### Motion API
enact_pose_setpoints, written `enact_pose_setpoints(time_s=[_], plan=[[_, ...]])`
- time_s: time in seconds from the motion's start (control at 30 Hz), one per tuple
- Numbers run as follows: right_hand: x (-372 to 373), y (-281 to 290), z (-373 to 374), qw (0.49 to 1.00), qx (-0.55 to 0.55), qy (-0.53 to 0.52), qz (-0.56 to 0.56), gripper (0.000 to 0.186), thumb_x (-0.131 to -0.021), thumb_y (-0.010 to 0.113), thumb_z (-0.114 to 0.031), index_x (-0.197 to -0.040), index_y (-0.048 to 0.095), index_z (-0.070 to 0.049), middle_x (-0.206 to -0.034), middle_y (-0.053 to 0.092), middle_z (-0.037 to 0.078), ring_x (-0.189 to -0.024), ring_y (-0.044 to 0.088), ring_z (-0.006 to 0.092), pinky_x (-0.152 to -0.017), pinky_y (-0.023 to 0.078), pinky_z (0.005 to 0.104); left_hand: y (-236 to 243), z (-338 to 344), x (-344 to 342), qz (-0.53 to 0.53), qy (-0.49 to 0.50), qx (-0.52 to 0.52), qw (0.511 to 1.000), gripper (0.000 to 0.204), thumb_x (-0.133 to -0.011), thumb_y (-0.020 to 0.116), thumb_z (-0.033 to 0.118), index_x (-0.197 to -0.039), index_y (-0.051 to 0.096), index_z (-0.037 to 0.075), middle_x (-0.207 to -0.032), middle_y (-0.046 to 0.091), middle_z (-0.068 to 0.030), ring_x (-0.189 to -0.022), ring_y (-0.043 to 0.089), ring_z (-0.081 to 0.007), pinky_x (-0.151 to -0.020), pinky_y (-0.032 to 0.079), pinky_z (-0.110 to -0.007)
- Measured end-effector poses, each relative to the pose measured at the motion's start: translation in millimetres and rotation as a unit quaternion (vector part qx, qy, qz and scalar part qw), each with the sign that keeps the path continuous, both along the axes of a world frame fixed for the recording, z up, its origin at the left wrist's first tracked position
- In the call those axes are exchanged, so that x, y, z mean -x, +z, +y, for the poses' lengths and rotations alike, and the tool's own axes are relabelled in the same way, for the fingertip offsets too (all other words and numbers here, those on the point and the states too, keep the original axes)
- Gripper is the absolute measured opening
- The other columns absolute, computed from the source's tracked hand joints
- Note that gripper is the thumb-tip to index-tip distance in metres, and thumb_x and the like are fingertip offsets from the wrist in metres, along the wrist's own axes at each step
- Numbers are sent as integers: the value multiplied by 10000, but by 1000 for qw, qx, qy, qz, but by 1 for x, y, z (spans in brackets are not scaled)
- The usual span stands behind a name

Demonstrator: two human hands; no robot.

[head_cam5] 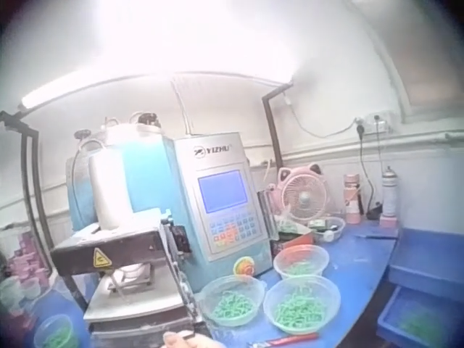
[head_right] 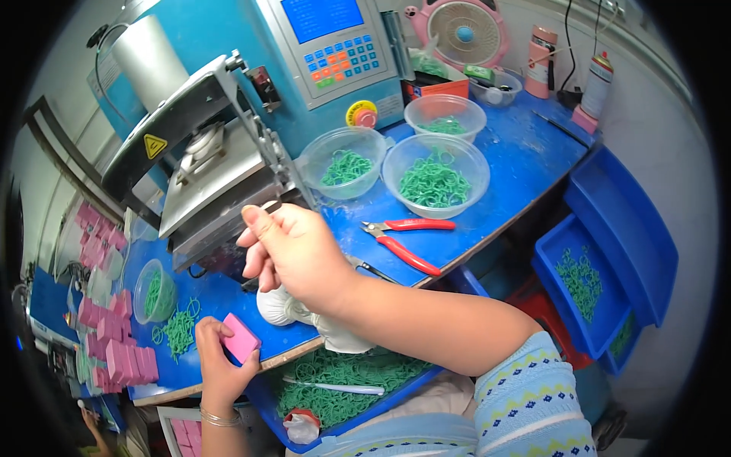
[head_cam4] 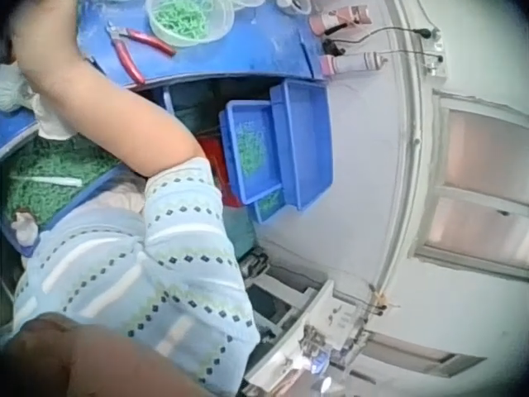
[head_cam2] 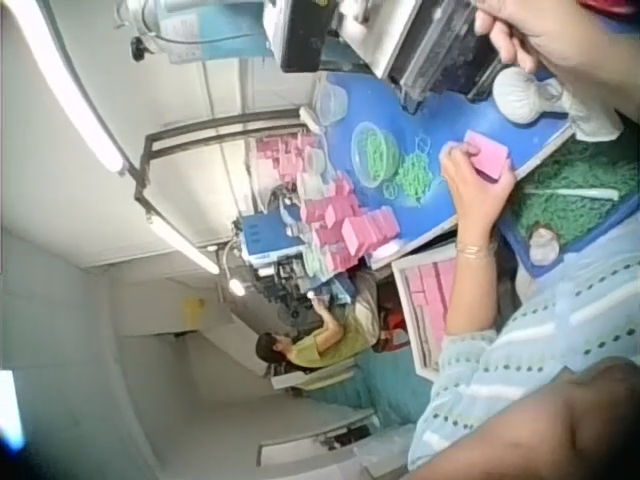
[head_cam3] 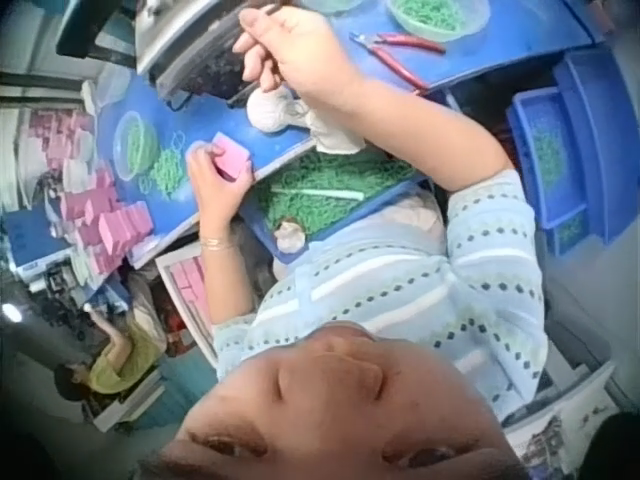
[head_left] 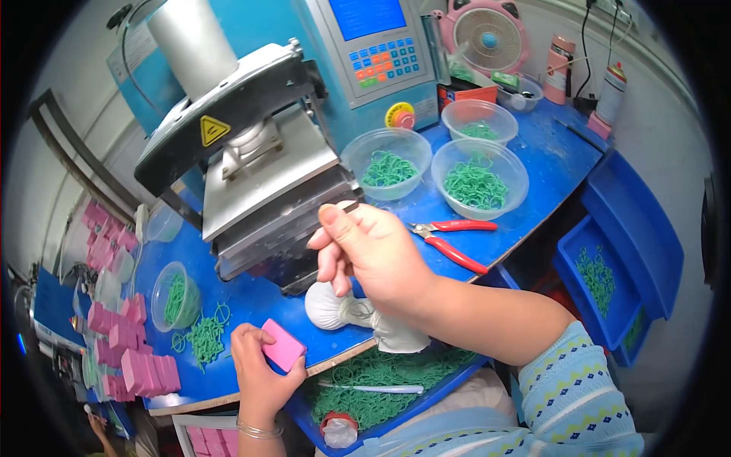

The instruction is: Extracting green wax patterns from a pink rubber mold and preparing the next mold using a wax injection machine.

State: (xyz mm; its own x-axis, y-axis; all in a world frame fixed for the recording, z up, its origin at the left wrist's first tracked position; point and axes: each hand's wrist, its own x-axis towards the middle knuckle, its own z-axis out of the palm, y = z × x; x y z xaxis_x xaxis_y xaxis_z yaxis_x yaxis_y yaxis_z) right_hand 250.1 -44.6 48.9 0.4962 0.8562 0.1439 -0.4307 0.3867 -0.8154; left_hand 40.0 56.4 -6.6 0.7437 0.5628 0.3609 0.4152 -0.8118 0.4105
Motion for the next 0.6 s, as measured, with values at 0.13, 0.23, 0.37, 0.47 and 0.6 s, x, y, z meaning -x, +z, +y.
enact_pose_setpoints(time_s=[0.13,0.23,0.37,0.47,0.6], plan=[[-1,-2,1,1000,-12,-2,4,356,-910,489,-350,-810,528,-11,-577,559,59,-408,490,76,-390,381,187,-1,1,-1,-3,-1,-3,1000,494,-518,726,127,-894,414,56,-951,400,-170,-952,423,-342,-827,365,-413],[-6,1,4,999,19,-32,-16,350,-911,490,-346,-807,527,-14,-570,549,50,-404,470,69,-390,372,183,-1,2,0,-2,-4,-3,1000,493,-519,724,126,-895,412,56,-948,396,-166,-949,422,-341,-824,364,-413],[-5,1,7,999,7,-32,-13,364,-905,498,-358,-783,527,-17,-561,540,44,-405,459,66,-392,371,182,-2,2,0,-9,-7,-1,1000,491,-520,720,121,-895,410,54,-935,393,-162,-947,421,-338,-822,363,-412],[-8,6,5,997,42,-45,-36,384,-902,489,-368,-722,532,-31,-533,524,42,-394,439,67,-384,352,187,0,-1,-1,-6,-11,9,1000,497,-521,728,126,-896,409,55,-948,401,-165,-942,424,-333,-824,362,-409],[-24,12,9,998,50,36,-23,387,-866,489,-342,-609,504,-54,-453,440,17,-351,369,81,-340,277,221,-1,-3,-1,-7,-10,9,1000,512,-522,745,139,-901,410,57,-973,418,-169,-940,429,-330,-826,363,-408]])
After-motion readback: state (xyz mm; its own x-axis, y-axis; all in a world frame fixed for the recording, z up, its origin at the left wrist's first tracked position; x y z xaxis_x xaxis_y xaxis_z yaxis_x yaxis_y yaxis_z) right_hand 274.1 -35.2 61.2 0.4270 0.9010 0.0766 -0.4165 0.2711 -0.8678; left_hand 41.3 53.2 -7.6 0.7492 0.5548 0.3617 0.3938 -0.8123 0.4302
